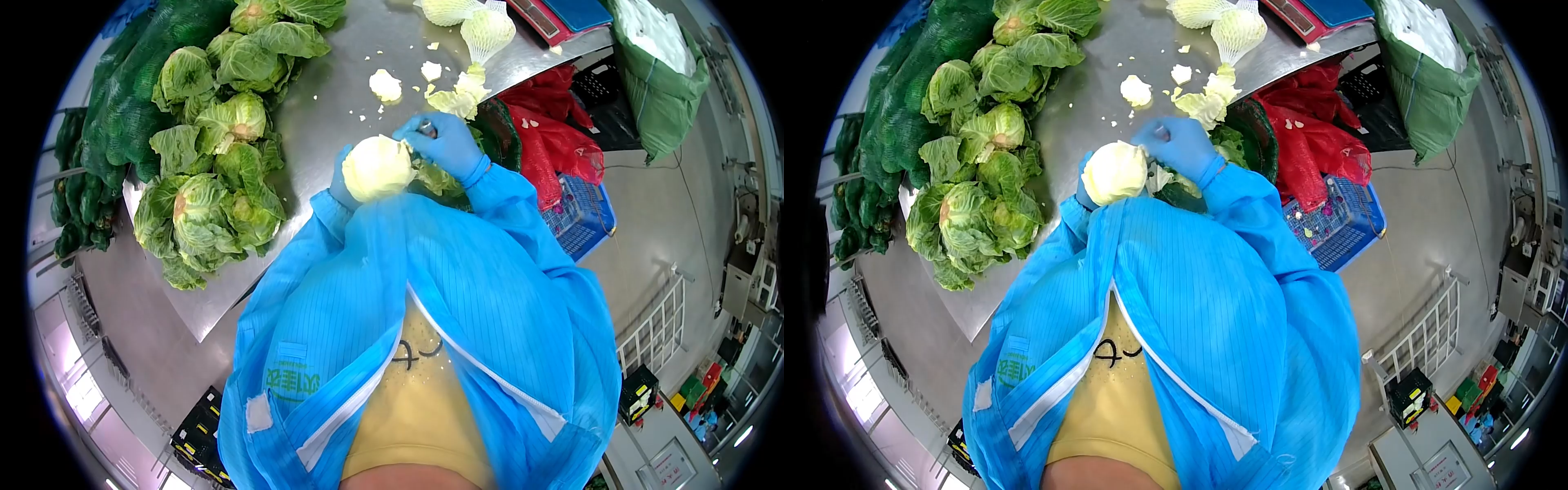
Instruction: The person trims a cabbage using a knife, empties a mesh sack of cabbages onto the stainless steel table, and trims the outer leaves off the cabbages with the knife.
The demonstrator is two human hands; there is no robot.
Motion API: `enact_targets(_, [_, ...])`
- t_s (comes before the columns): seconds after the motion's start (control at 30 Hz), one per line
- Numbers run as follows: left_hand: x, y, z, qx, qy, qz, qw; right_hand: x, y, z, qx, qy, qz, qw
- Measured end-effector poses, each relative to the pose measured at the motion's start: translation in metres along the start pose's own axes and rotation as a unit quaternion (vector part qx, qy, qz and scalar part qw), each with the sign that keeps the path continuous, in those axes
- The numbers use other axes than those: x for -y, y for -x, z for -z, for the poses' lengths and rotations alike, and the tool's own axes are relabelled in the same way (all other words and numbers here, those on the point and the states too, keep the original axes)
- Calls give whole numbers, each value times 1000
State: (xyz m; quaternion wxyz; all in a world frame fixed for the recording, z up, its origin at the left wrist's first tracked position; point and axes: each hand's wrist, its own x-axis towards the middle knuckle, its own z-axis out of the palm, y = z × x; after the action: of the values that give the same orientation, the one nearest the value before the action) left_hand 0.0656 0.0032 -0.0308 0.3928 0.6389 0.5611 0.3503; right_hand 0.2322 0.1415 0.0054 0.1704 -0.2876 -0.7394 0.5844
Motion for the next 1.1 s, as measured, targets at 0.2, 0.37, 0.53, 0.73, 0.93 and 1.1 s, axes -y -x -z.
enact_targets(0.2, [-1, 6, 9, -33, 429, -75, 899, 9, 14, 9, -68, -85, -90, 990])
enact_targets(0.37, [1, 6, -6, -133, -19, 37, 990, 6, 16, -6, -120, 7, -32, 992])
enact_targets(0.53, [-41, 0, 4, -173, 716, 134, 663, -16, 21, -33, 23, -472, -232, 850])
enact_targets(0.73, [-71, -13, 23, -154, 321, -51, 933, 22, 33, -46, -34, -571, -346, 744])
enact_targets(0.93, [-68, 8, 23, -428, 163, 62, 887, 17, 29, -42, 19, -668, -296, 682])
enact_targets(1.1, [-65, 18, -10, -312, 370, 105, 869, 16, 24, -47, -87, -467, -104, 874])
